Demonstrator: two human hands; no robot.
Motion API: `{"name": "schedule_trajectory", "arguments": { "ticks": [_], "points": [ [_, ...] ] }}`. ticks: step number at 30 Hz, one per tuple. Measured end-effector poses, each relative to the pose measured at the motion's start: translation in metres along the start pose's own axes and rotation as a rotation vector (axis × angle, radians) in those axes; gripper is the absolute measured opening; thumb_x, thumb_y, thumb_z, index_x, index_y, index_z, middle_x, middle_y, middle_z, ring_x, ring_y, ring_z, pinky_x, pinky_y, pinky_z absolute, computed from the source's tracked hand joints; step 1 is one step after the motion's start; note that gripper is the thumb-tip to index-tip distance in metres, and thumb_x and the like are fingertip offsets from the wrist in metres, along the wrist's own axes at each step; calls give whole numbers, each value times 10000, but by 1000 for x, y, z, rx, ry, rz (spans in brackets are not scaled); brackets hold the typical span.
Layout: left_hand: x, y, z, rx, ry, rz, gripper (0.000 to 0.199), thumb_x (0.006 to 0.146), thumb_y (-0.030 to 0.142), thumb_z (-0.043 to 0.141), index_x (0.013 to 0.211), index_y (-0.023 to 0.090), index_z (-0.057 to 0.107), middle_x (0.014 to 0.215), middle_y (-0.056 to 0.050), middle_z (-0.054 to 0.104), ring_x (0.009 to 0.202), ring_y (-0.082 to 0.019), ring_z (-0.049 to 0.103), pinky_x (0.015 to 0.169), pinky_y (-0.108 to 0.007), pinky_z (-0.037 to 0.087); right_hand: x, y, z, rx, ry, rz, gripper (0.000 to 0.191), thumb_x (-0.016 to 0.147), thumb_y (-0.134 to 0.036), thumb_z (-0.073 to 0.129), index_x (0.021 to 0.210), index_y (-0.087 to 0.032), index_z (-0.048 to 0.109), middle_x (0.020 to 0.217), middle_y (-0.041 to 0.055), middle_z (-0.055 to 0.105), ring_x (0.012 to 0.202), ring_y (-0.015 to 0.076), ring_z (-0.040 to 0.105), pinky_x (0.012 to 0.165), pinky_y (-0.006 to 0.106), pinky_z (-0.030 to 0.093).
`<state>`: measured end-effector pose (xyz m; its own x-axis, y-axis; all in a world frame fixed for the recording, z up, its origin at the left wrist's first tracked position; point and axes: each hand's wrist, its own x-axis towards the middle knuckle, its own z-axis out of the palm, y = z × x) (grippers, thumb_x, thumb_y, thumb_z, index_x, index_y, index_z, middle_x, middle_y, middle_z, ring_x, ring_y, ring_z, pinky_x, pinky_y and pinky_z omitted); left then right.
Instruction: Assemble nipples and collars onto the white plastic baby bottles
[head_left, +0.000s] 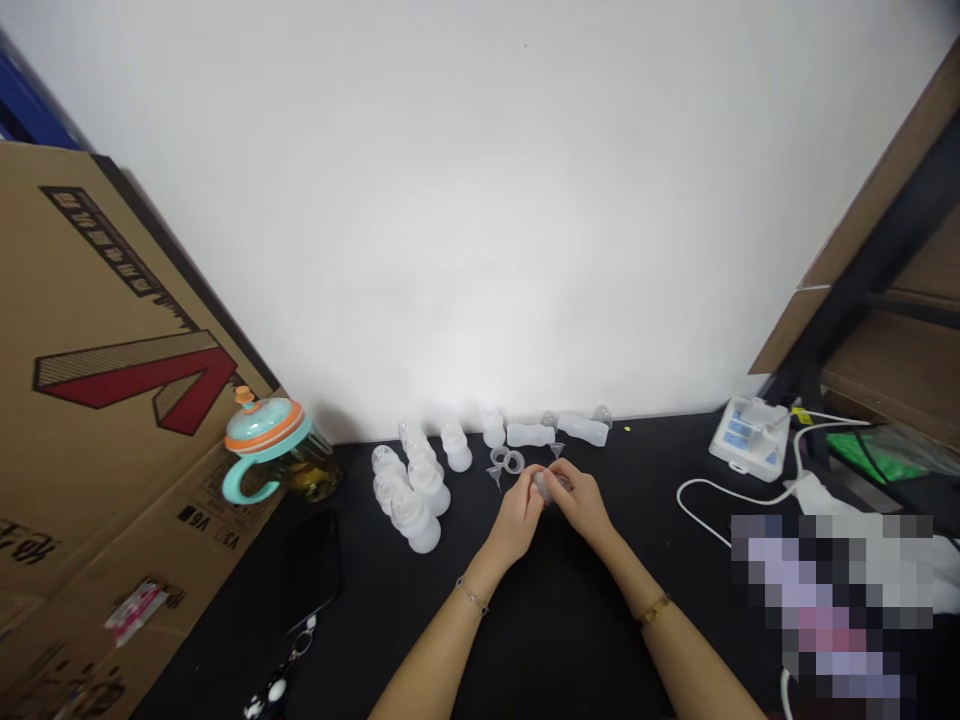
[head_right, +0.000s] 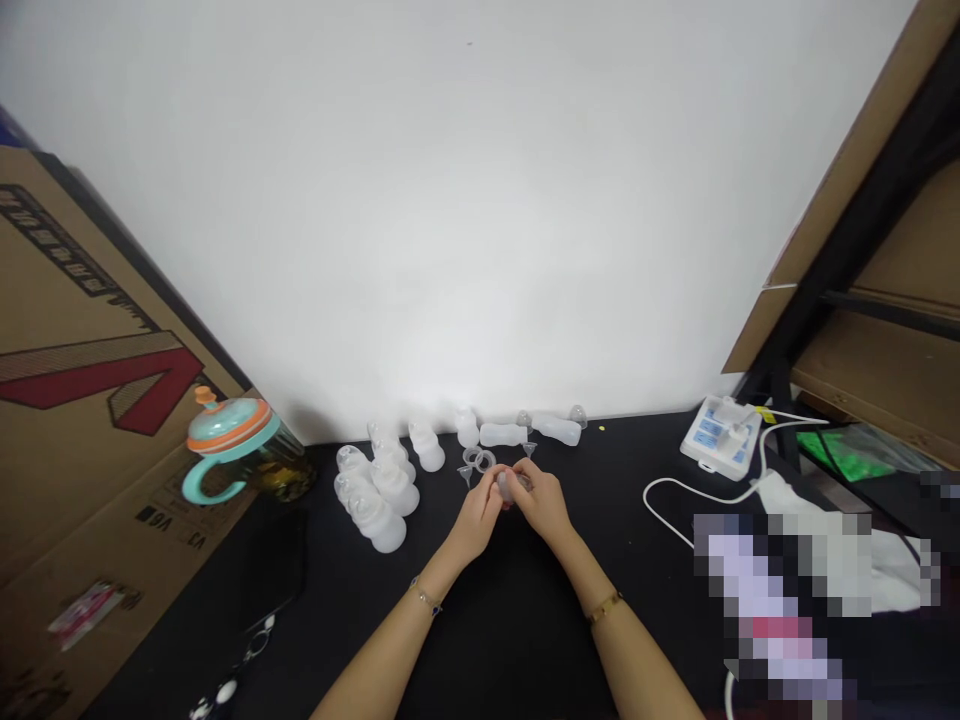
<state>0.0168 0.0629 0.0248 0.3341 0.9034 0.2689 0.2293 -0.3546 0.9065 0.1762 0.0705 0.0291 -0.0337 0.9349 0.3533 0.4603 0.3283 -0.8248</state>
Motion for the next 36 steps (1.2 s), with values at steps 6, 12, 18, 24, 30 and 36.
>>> {"name": "schedule_trajectory", "arguments": {
  "ticks": [6, 12, 18, 24, 30, 36],
  "points": [
    [-2, -2, -4, 105, 27, 50, 429, 1019, 244, 347, 1413, 179, 503, 1416, -130, 601, 1299, -241, 574, 1129, -446, 436, -2, 1, 1, -29, 1, -59, 243, 955, -424, 507, 936, -233, 657, 745, 14, 681, 629, 185, 611, 615, 273, 431],
    [-2, -2, 1, 249, 41, 186, 467, 1001, 196, 359, 1454, 159, 463, 1444, -146, 572, 1346, -238, 544, 1157, -454, 425, -3, -2, 8, 175, 3, 95, 350, 955, -537, 517, 978, -223, 669, 691, -1, 642, 574, 174, 565, 553, 268, 426],
    [-1, -8, 5, 243, 52, 162, 461, 1017, 226, 349, 1455, 137, 459, 1473, -167, 550, 1382, -249, 521, 1181, -484, 409, 0, -2, 11, 198, 57, 132, 343, 896, -538, 594, 862, -204, 665, 697, -1, 622, 584, 155, 537, 549, 257, 410],
    [-3, -10, 8, 207, 57, 148, 480, 1021, 223, 337, 1483, 139, 435, 1507, -160, 524, 1413, -248, 489, 1199, -491, 385, 2, 1, 10, 251, 72, 136, 335, 868, -524, 620, 833, -192, 650, 641, -16, 556, 560, 140, 480, 534, 251, 370],
    [-3, -12, 12, 153, 76, 123, 481, 1007, 234, 370, 1470, 141, 463, 1495, -160, 538, 1396, -250, 507, 1193, -477, 392, 2, 4, 12, 275, 81, 142, 328, 851, -513, 637, 835, -186, 648, 627, -21, 541, 560, 138, 474, 534, 246, 364],
    [-3, -2, 8, -1, 124, 26, 445, 1034, 317, 344, 1394, 158, 549, 1407, -153, 612, 1274, -263, 600, 1085, -449, 484, 0, 1, 11, 249, 85, 117, 327, 864, -516, 620, 826, -193, 657, 687, -7, 605, 599, 151, 517, 565, 253, 396]
  ]
}}
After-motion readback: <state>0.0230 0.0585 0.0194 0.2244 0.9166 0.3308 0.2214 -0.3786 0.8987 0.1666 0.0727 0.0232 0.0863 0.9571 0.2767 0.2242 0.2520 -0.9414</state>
